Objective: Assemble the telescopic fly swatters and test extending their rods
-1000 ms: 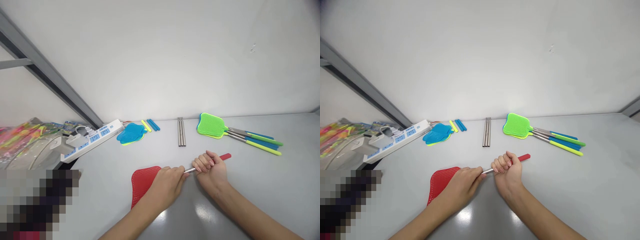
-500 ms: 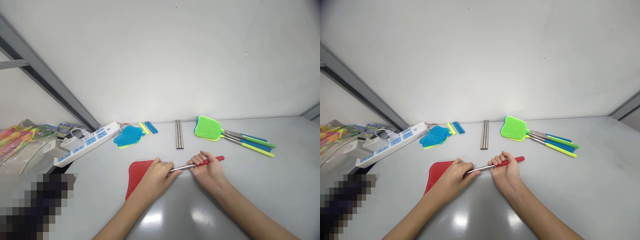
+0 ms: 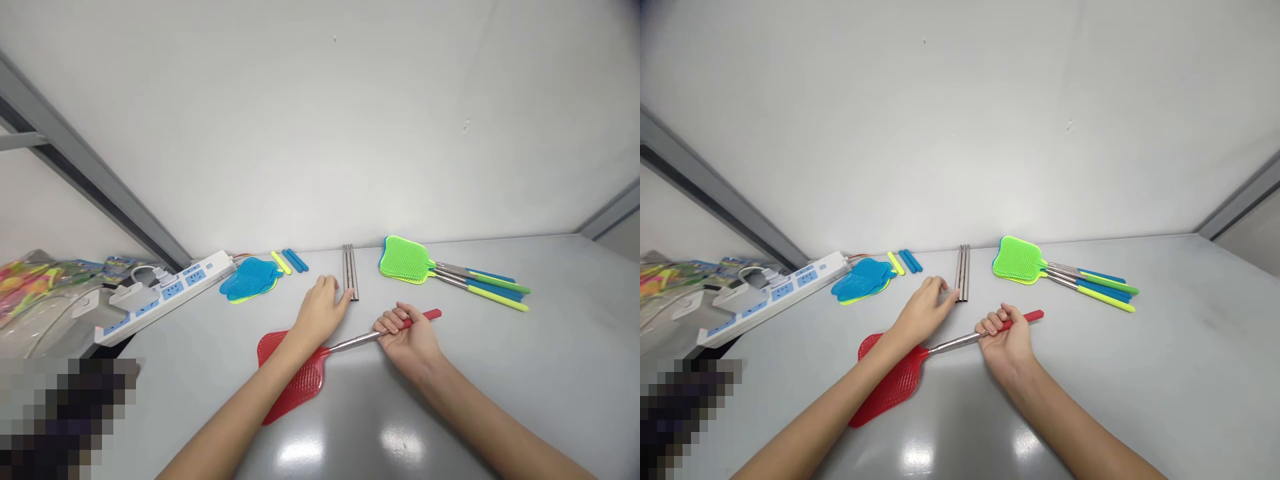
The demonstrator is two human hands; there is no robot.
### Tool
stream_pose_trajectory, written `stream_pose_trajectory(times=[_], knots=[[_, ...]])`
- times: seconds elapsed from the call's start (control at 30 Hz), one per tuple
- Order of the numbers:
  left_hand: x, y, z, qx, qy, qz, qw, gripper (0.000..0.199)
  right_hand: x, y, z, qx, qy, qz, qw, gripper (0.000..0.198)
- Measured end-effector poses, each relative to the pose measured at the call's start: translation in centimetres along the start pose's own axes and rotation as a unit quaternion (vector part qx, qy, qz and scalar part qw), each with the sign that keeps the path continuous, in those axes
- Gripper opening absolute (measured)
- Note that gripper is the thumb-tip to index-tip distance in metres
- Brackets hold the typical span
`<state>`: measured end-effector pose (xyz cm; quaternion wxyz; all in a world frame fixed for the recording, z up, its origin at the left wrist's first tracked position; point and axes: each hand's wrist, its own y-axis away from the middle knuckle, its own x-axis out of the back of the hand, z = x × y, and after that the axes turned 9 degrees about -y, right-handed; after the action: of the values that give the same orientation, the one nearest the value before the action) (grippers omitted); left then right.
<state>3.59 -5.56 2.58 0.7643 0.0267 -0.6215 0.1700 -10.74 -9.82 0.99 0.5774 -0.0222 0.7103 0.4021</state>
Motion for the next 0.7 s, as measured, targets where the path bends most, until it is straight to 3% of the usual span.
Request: stream_pose_trajectory(times=[0.13,0.4,0.57,0.7], knots=[[-1.2,-2.7,0.3,0.043,-0.082,-0.060,0.994,0.034,0.0,0.0,0.1,-0.010,0.011,0.008,1.000,0.028],[-0.7,-2.8,0.4,0.089,-0.121,-0.093,0.984,0.023,0.1,0.0,0.0,-0.028,0.025,0.006,0.999,0.027],[0.1,-1.9,0.6,0.024,-0.099,-0.117,0.988,0.018,0.3,-0.1,0.0,-0.036,0.035,-0.009,0.999,0.028],[0.8,0.6,-0.4,-0.004,-0.045,-0.094,0.995,0.022,0.3,0.0,0.0,-0.051,0.054,-0.010,0.997,0.028]])
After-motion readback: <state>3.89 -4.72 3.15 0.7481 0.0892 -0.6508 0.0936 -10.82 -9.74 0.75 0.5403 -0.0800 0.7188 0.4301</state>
